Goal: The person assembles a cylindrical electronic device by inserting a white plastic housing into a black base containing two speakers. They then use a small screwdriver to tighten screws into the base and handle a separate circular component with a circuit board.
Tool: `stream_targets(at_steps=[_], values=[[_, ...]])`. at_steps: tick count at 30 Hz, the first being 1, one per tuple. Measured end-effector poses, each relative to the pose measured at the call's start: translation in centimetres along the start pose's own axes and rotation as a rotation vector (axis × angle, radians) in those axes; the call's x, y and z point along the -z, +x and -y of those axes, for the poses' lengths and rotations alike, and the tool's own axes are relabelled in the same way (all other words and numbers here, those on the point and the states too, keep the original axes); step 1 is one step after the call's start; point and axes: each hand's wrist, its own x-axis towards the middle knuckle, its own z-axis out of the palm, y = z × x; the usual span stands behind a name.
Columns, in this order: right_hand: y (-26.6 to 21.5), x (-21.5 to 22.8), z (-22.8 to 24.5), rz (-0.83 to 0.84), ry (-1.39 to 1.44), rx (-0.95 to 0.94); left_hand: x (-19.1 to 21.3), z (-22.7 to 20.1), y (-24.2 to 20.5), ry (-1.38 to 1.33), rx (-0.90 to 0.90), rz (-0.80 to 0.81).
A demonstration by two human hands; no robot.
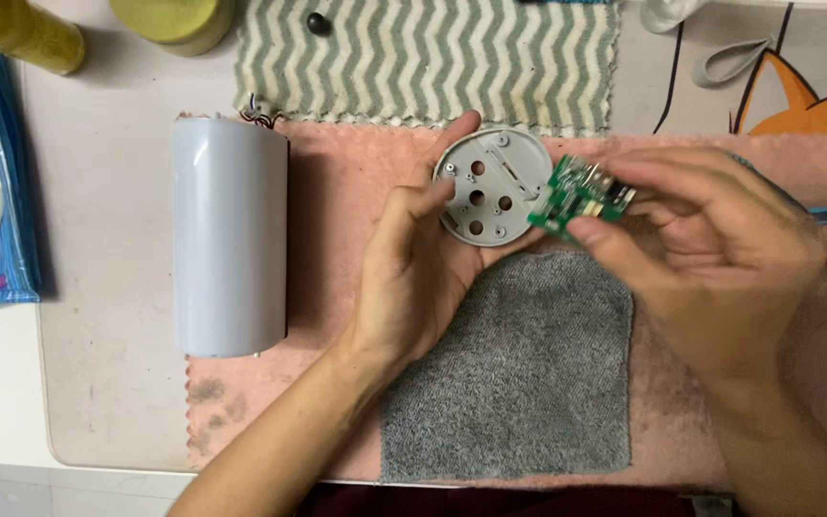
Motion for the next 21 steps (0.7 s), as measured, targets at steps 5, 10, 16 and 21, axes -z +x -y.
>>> stream_targets(at_steps=[5,10,16,21], values=[[-0.8,-0.1,-1.7,0.063,-0.195,0.145,-0.3,0.2,0.5,0.244,0.028,0.032],[-0.3,-0.9,-1.1,0.069,-0.141,0.122,-0.4,1.4,0.4,0.036,0.077,0.029],[-0.5,-0.8,-1.6,0.061,-0.153,0.014,-0.2,2.0,-0.2,0.065,0.095,0.026],[-0.4,-0.3,-2.0,0.089,-0.205,0.072,0.7,2.7,-0.2,0.143,0.035,0.004]])
